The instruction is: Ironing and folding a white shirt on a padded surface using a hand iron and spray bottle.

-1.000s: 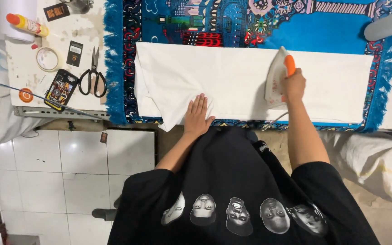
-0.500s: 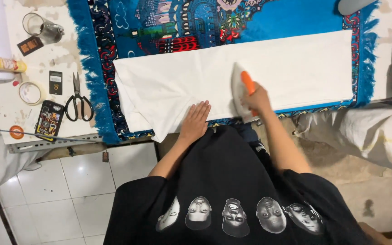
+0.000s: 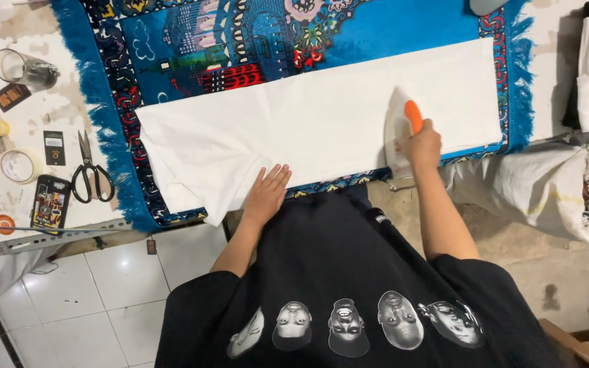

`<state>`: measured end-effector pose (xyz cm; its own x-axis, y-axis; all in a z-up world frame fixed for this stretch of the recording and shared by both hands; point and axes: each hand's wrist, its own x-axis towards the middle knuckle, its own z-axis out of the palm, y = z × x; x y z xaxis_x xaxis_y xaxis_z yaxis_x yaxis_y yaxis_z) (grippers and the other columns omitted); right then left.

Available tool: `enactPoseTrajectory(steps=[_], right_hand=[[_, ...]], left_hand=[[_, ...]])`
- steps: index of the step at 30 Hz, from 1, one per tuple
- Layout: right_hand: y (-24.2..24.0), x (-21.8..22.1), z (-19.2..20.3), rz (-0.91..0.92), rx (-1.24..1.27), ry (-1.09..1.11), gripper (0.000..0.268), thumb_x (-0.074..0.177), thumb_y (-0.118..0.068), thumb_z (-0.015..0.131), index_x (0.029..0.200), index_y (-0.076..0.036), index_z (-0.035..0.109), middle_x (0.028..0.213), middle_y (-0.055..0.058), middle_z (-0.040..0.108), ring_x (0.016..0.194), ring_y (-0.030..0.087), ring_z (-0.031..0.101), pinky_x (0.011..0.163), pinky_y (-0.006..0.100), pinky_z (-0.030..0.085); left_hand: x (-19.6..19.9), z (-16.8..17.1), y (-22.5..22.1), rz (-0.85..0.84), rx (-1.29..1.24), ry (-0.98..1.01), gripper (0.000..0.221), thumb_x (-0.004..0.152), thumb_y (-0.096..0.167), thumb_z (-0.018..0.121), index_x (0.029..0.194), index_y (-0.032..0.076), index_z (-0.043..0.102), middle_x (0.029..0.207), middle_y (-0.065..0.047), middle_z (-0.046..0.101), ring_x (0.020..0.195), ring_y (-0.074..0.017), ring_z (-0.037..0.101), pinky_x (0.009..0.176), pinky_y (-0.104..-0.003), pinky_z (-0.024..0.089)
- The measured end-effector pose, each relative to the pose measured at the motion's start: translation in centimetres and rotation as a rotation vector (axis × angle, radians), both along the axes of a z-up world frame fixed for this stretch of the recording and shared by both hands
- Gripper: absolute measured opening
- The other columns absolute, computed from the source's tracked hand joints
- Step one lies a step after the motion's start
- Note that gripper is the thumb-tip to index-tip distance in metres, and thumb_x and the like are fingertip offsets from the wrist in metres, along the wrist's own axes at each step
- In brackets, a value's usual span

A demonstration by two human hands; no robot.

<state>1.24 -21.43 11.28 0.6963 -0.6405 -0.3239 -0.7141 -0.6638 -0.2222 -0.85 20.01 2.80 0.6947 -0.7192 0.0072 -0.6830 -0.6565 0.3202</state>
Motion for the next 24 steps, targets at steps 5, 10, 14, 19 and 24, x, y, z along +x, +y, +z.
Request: enactPoseTrajectory(steps=[5,10,14,19,24], right_hand=[[-6.6,-0.8,0.1,0.019,-0.086,-0.035,0.033,0.092,-0.022,0.073,0.115,-0.001,0.064,0.092,0.031,0.071,0.091,0.051,0.073,0.075,0.059,0.061],[-9.0,-1.3,0.1,0.012,-0.041,-0.045,0.035,0.096,-0.028,0.070,0.115,0.001,0.063,0.093,0.034,0.070,0.093,0.052,0.072,0.077,0.060,0.060],[-12.4,-1.8,0.2,-0.006,-0.026,-0.036,0.038,0.097,-0.033,0.068,0.117,0.000,0.064,0.093,0.034,0.070,0.092,0.052,0.072,0.075,0.060,0.060],[-21.9,-0.7,-3.7,0.009,-0.075,-0.090,0.038,0.097,-0.033,0.072,0.115,0.000,0.067,0.092,0.032,0.071,0.090,0.050,0.072,0.071,0.058,0.062],[-25.4,2.4,-3.8,0.088,-0.083,-0.138,0.035,0.095,-0.031,0.069,0.115,-0.003,0.071,0.089,0.026,0.071,0.086,0.046,0.073,0.067,0.054,0.062]], left_hand=[[-0.1,-0.1,-1.8,0.048,0.026,-0.067,0.055,0.091,0.020,0.062,0.145,0.014,0.056,0.153,-0.005,0.054,0.144,-0.0238,0.045,0.122,-0.056,0.029],[-0.6,1.3,-3.5,0.112,0.114,-0.071,0.054,0.085,0.017,0.064,0.138,0.010,0.061,0.146,-0.008,0.059,0.142,-0.0266,0.048,0.122,-0.060,0.027],[-1.4,1.9,-3.9,0.170,0.138,-0.096,0.053,0.083,0.016,0.067,0.135,0.009,0.064,0.145,-0.009,0.061,0.142,-0.0269,0.049,0.122,-0.061,0.026],[-1.7,1.5,-5.1,0.242,0.126,-0.124,0.046,0.082,0.011,0.067,0.128,0.009,0.069,0.138,-0.010,0.066,0.137,-0.0274,0.054,0.120,-0.062,0.029],[-2.3,0.1,-6.5,0.349,0.048,-0.258,0.048,0.073,0.007,0.059,0.120,0.005,0.071,0.131,-0.015,0.069,0.129,-0.0326,0.060,0.114,-0.062,0.035]])
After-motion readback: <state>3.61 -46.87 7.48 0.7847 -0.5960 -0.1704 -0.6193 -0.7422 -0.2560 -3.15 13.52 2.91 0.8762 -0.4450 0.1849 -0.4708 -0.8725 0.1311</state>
